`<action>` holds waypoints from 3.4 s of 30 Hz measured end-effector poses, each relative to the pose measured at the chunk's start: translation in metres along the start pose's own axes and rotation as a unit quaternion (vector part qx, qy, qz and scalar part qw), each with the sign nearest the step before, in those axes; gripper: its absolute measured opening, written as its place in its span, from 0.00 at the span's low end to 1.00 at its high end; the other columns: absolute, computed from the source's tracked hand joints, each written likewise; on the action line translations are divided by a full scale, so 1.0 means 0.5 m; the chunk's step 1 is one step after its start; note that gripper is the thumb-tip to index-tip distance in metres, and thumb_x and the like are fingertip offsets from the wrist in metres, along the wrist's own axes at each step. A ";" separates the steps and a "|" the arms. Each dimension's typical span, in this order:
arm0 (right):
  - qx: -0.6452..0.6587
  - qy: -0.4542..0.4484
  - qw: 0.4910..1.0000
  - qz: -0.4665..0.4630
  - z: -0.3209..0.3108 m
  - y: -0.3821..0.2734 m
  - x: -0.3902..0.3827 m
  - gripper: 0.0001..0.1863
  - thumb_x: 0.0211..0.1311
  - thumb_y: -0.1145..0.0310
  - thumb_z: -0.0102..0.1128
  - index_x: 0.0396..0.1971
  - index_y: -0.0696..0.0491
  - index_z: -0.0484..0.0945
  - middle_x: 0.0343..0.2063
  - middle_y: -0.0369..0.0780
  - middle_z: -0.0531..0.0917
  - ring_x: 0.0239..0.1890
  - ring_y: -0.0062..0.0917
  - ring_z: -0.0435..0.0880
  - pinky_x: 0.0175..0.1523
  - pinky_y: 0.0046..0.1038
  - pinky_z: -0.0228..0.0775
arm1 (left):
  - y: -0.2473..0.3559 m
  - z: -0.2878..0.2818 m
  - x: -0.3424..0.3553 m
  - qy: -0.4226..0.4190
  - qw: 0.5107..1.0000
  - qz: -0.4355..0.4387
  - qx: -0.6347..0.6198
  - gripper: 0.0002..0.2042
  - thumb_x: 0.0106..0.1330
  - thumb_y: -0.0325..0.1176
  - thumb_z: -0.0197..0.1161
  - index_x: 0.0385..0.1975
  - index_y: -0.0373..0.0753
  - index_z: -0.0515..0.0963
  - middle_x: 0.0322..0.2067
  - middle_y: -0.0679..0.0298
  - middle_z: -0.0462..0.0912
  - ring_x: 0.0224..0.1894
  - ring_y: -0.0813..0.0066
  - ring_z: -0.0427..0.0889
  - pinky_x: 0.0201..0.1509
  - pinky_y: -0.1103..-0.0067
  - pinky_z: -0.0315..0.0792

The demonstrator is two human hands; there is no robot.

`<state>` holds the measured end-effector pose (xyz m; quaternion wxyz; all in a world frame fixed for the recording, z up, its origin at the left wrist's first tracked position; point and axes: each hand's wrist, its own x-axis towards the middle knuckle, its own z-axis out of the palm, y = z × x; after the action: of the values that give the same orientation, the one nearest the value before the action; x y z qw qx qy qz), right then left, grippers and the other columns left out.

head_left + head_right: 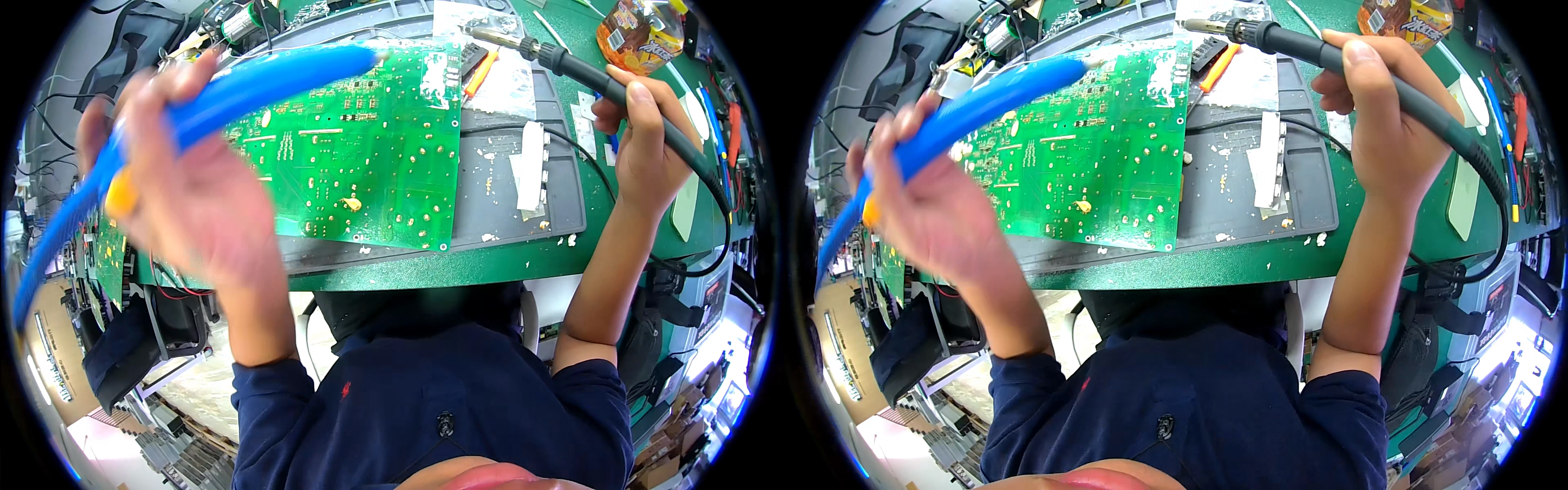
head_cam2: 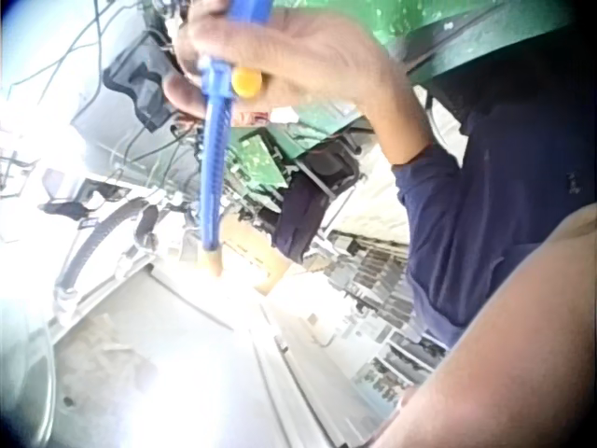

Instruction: The person solders components on a large green circuit board using a soldering iron and solder wire, uses a desoldering pump to remove excess solder, and manipulates wires with a small screwdriver and by hand.

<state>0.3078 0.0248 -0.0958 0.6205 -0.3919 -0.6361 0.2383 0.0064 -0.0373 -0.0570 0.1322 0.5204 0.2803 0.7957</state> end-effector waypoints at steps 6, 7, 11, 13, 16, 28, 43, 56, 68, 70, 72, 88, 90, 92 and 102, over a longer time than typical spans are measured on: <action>-0.004 0.003 1.000 -0.003 0.007 0.005 0.002 0.14 0.70 0.70 0.57 0.39 0.65 0.87 0.21 0.43 0.86 0.20 0.19 0.82 0.29 0.20 0.75 | 0.077 -0.160 -0.047 0.071 0.995 0.008 0.077 0.24 0.79 0.55 0.50 0.59 0.40 0.72 0.43 0.54 0.80 0.47 0.59 0.81 0.66 0.53 0.73; -0.003 0.003 1.000 0.004 0.010 0.006 0.002 0.14 0.70 0.70 0.57 0.40 0.65 0.86 0.21 0.43 0.86 0.20 0.20 0.82 0.29 0.20 0.75 | 0.075 -0.179 -0.047 0.108 0.987 0.010 0.122 0.26 0.79 0.57 0.48 0.61 0.42 0.70 0.42 0.54 0.81 0.45 0.59 0.82 0.64 0.54 0.76; -0.018 0.010 1.000 0.011 0.016 0.013 0.004 0.15 0.70 0.70 0.56 0.40 0.66 0.86 0.21 0.44 0.86 0.20 0.20 0.82 0.29 0.21 0.74 | 0.054 -0.230 -0.012 0.123 0.977 -0.111 0.133 0.27 0.79 0.58 0.49 0.60 0.39 0.70 0.40 0.54 0.80 0.36 0.65 0.81 0.49 0.67 0.79; -0.015 0.009 1.000 0.015 0.016 0.015 0.007 0.15 0.69 0.69 0.56 0.40 0.66 0.86 0.21 0.44 0.86 0.20 0.20 0.81 0.29 0.21 0.74 | 0.041 -0.236 0.015 0.053 0.983 -0.169 0.054 0.28 0.78 0.58 0.50 0.60 0.38 0.70 0.38 0.55 0.79 0.33 0.69 0.79 0.43 0.72 0.77; -0.022 0.009 0.999 0.028 0.014 0.015 0.008 0.16 0.68 0.69 0.56 0.39 0.67 0.86 0.21 0.45 0.86 0.20 0.21 0.81 0.28 0.21 0.73 | 0.008 -0.218 0.051 0.020 0.974 -0.207 0.090 0.29 0.79 0.57 0.50 0.61 0.34 0.68 0.36 0.57 0.77 0.27 0.74 0.75 0.31 0.79 0.71; -0.143 -0.012 0.986 0.084 0.012 -0.006 -0.017 0.22 0.68 0.65 0.50 0.44 0.73 0.81 0.24 0.50 0.83 0.20 0.27 0.81 0.27 0.22 0.73 | -0.129 -0.133 0.037 -0.119 0.935 -0.334 -0.020 0.34 0.82 0.55 0.41 0.64 0.22 0.61 0.30 0.56 0.77 0.17 0.78 0.72 0.18 0.84 0.68; -0.148 -0.081 0.985 -0.036 0.022 -0.011 -0.038 0.21 0.69 0.60 0.53 0.42 0.67 0.81 0.24 0.56 0.80 0.17 0.31 0.77 0.22 0.24 0.65 | -0.126 -0.154 0.020 -0.078 0.925 -0.372 -0.010 0.37 0.80 0.59 0.42 0.65 0.22 0.58 0.28 0.57 0.75 0.18 0.77 0.71 0.19 0.85 0.66; -0.186 -0.051 0.981 -0.024 0.041 -0.031 -0.054 0.21 0.69 0.61 0.54 0.41 0.68 0.80 0.24 0.54 0.80 0.17 0.32 0.78 0.22 0.27 0.69 | -0.123 -0.163 0.021 -0.119 0.925 -0.362 0.006 0.34 0.82 0.53 0.41 0.66 0.21 0.58 0.32 0.59 0.73 0.22 0.81 0.68 0.26 0.86 0.62; -0.046 -0.020 0.999 0.020 -0.013 0.006 -0.055 0.25 0.73 0.59 0.48 0.46 0.71 0.77 0.23 0.56 0.80 0.17 0.33 0.79 0.22 0.29 0.73 | -0.123 -0.178 0.022 -0.112 0.926 -0.359 0.000 0.30 0.81 0.47 0.42 0.67 0.21 0.58 0.32 0.60 0.73 0.24 0.79 0.69 0.29 0.85 0.65; -0.043 -0.020 0.999 0.026 -0.016 0.011 -0.055 0.25 0.73 0.59 0.48 0.46 0.71 0.77 0.23 0.56 0.80 0.18 0.33 0.79 0.23 0.29 0.74 | -0.128 -0.179 0.028 -0.105 0.922 -0.371 -0.035 0.31 0.81 0.48 0.43 0.67 0.22 0.58 0.31 0.62 0.72 0.24 0.79 0.68 0.29 0.85 0.64; -0.032 -0.028 0.999 0.006 -0.013 0.018 -0.055 0.26 0.74 0.58 0.47 0.47 0.71 0.77 0.24 0.56 0.81 0.19 0.34 0.80 0.24 0.30 0.75 | -0.135 -0.177 0.030 -0.112 0.922 -0.365 -0.068 0.32 0.81 0.49 0.45 0.67 0.22 0.59 0.30 0.63 0.70 0.24 0.80 0.67 0.30 0.85 0.62; 0.243 -0.026 0.967 0.071 0.020 -0.033 -0.023 0.35 0.82 0.45 0.35 0.71 0.61 0.60 0.63 0.66 0.71 0.63 0.48 0.78 0.63 0.40 0.73 | 0.087 -0.158 0.066 -0.389 0.829 -0.183 0.357 0.22 0.63 0.35 0.74 0.55 0.42 0.74 0.26 0.64 0.79 0.25 0.67 0.83 0.31 0.69 0.75; 0.381 -0.069 0.920 0.056 0.044 -0.049 -0.033 0.36 0.82 0.42 0.31 0.70 0.60 0.61 0.66 0.67 0.67 0.68 0.52 0.73 0.68 0.44 0.68 | 0.106 -0.151 0.031 -0.462 0.771 -0.243 0.365 0.20 0.59 0.37 0.75 0.48 0.42 0.74 0.23 0.57 0.80 0.28 0.52 0.84 0.32 0.61 0.75; 0.417 -0.103 0.902 0.045 0.066 -0.062 -0.048 0.42 0.78 0.35 0.26 0.68 0.60 0.64 0.67 0.69 0.65 0.70 0.58 0.68 0.70 0.49 0.63 | 0.123 -0.130 -0.005 -0.520 0.703 -0.196 0.445 0.17 0.58 0.35 0.73 0.40 0.39 0.72 0.24 0.54 0.83 0.30 0.45 0.84 0.32 0.57 0.76; 0.334 -0.165 0.928 -0.018 0.106 -0.106 -0.136 0.43 0.73 0.27 0.29 0.59 0.54 0.71 0.62 0.69 0.69 0.66 0.58 0.72 0.67 0.54 0.71 | 0.142 -0.024 -0.092 -0.574 0.708 -0.144 0.385 0.08 0.62 0.34 0.62 0.34 0.38 0.74 0.20 0.57 0.83 0.24 0.51 0.86 0.24 0.60 0.76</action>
<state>0.2402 -0.0505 -0.1009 0.6060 -0.1052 -0.6199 0.4873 0.0211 -0.1213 -0.0540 0.1685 0.8359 0.5039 0.1379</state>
